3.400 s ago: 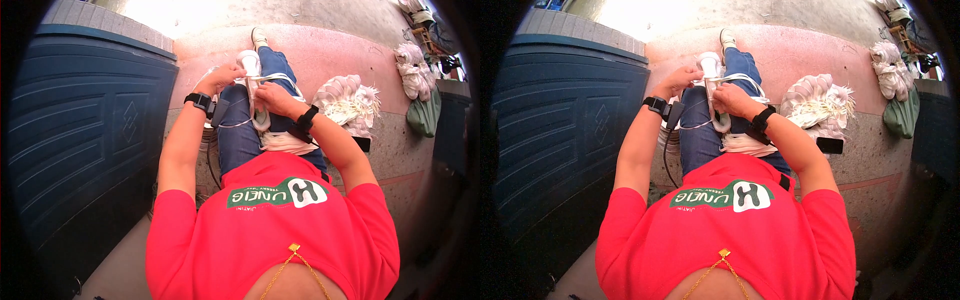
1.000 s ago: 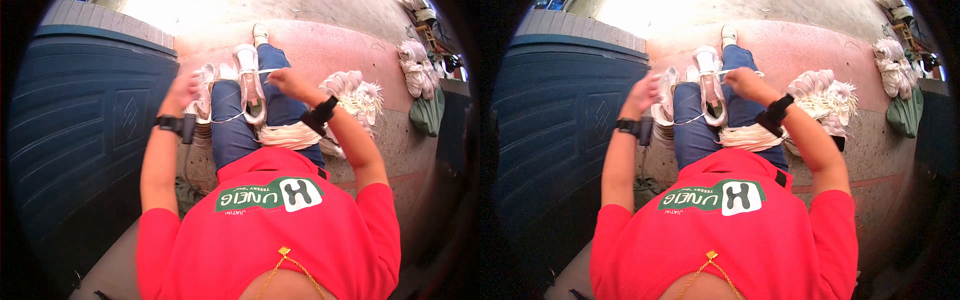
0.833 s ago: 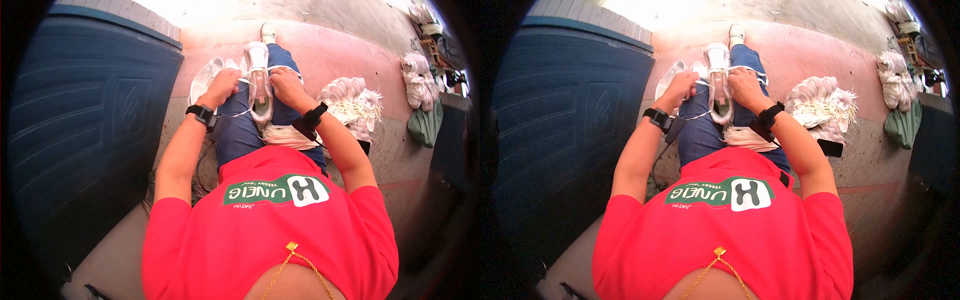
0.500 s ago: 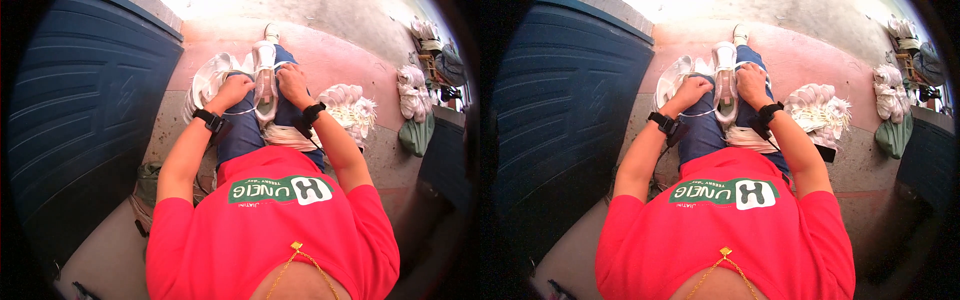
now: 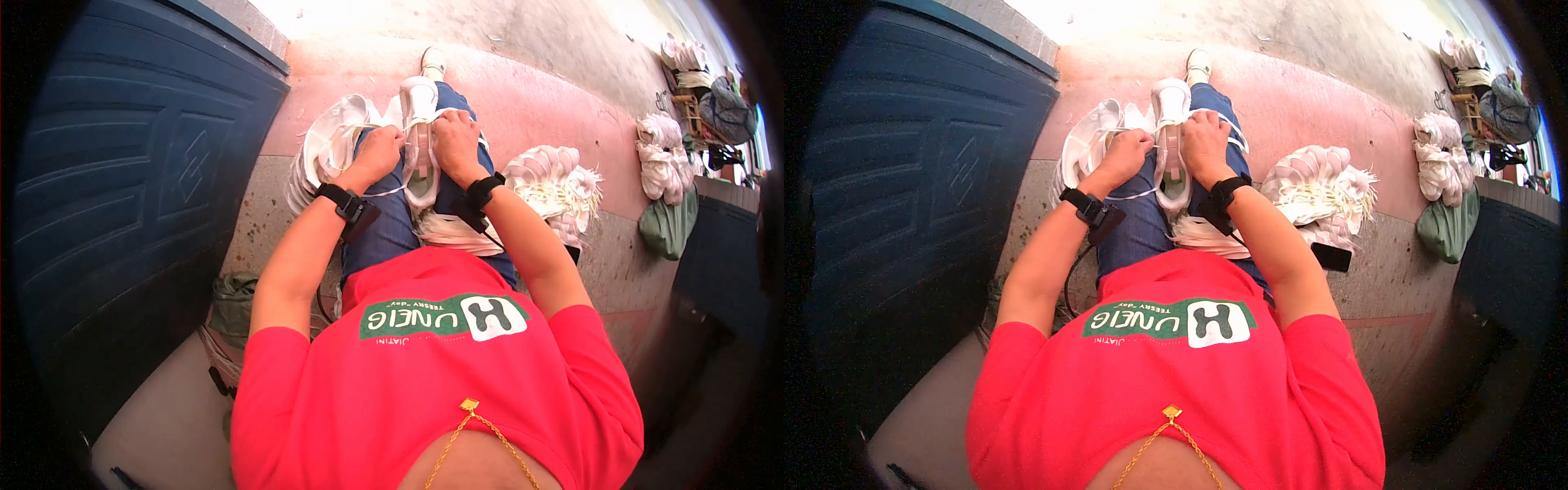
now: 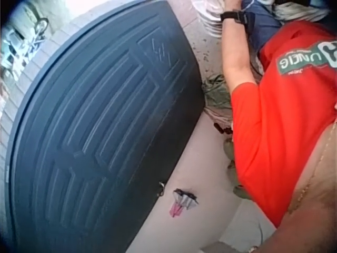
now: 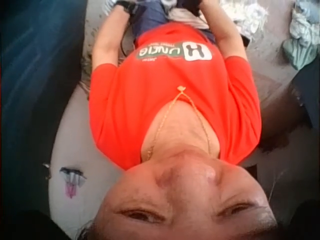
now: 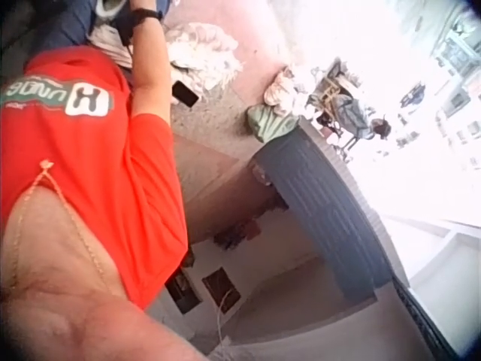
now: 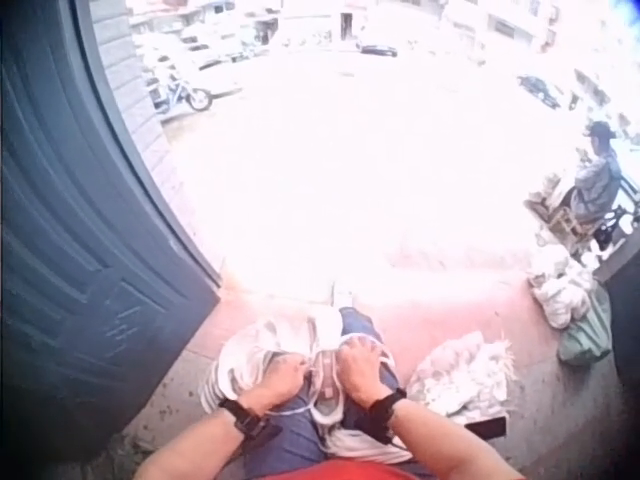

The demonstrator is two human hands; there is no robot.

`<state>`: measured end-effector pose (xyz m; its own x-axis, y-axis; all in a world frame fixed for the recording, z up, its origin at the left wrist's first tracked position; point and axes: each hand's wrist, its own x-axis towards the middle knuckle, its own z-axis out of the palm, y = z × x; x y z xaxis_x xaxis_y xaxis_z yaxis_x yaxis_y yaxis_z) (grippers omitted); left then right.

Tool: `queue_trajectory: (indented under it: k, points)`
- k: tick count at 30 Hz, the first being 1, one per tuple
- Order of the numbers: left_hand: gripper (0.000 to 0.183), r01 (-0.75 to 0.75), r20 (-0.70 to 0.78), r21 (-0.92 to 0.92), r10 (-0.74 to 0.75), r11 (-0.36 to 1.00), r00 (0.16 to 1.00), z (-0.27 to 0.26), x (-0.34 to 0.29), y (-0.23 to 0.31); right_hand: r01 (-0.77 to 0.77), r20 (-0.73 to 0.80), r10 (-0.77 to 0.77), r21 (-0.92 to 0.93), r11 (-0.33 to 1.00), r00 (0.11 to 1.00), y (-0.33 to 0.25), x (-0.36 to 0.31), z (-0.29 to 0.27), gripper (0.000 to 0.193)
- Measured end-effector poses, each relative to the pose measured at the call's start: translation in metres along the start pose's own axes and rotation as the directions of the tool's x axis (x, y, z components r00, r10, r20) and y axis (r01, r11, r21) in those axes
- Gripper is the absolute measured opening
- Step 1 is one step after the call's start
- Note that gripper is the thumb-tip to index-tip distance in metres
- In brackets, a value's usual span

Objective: The recorder is threading laces through the eyelets of shoe uppers.

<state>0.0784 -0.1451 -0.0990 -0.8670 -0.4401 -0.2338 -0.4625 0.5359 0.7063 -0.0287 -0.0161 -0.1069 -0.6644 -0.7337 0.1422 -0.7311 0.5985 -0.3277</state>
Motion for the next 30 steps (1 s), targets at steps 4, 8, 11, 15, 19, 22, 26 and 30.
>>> queue_trajectory:
  k: [4,8,11,15,19,22,26,30]
  points:
    - [0.019,0.096,-0.154,0.042,-0.089,0.994,0.984,0.002,0.008,0.013,0.083,0.09,-0.093,0.103,0.991,0.992,0.009,0.008,-0.004,0.012]
    - [0.019,0.126,-0.194,0.135,-0.099,0.983,0.976,0.005,0.015,0.018,0.038,0.069,-0.047,0.116,0.992,0.997,0.01,0.008,-0.01,0.011]
    - [0.02,0.098,-0.196,0.108,-0.075,0.989,0.978,0.01,0.017,0.018,0.032,0.082,-0.043,0.131,0.991,0.996,0.013,0.007,-0.006,0.011]
    - [0.018,0.029,-0.294,0.224,0.04,0.974,0.955,0.019,0.016,0.02,0.038,0.094,-0.052,0.148,0.988,0.994,0.015,0.007,-0.008,0.012]
    - [0.019,-0.083,-0.323,0.378,0.215,0.922,0.921,0.021,0.015,0.027,0.06,0.082,-0.074,0.168,0.984,0.994,0.016,0.007,-0.007,0.013]
    - [0.021,0.052,-0.349,0.301,0.059,0.952,0.935,0.01,0.013,0.027,0.022,0.047,-0.028,0.118,0.993,0.998,0.013,0.005,-0.006,0.018]
    - [0.025,-0.009,-0.303,0.559,0.214,0.829,0.929,0.013,-0.005,0.041,0.052,0.14,-0.039,-0.093,0.994,0.989,0.0,0.004,-0.019,0.028]
    - [0.026,-0.029,-0.261,0.619,0.241,0.784,0.935,0.013,-0.013,0.047,0.118,0.174,-0.092,-0.148,0.982,0.981,-0.001,0.001,-0.025,0.024]
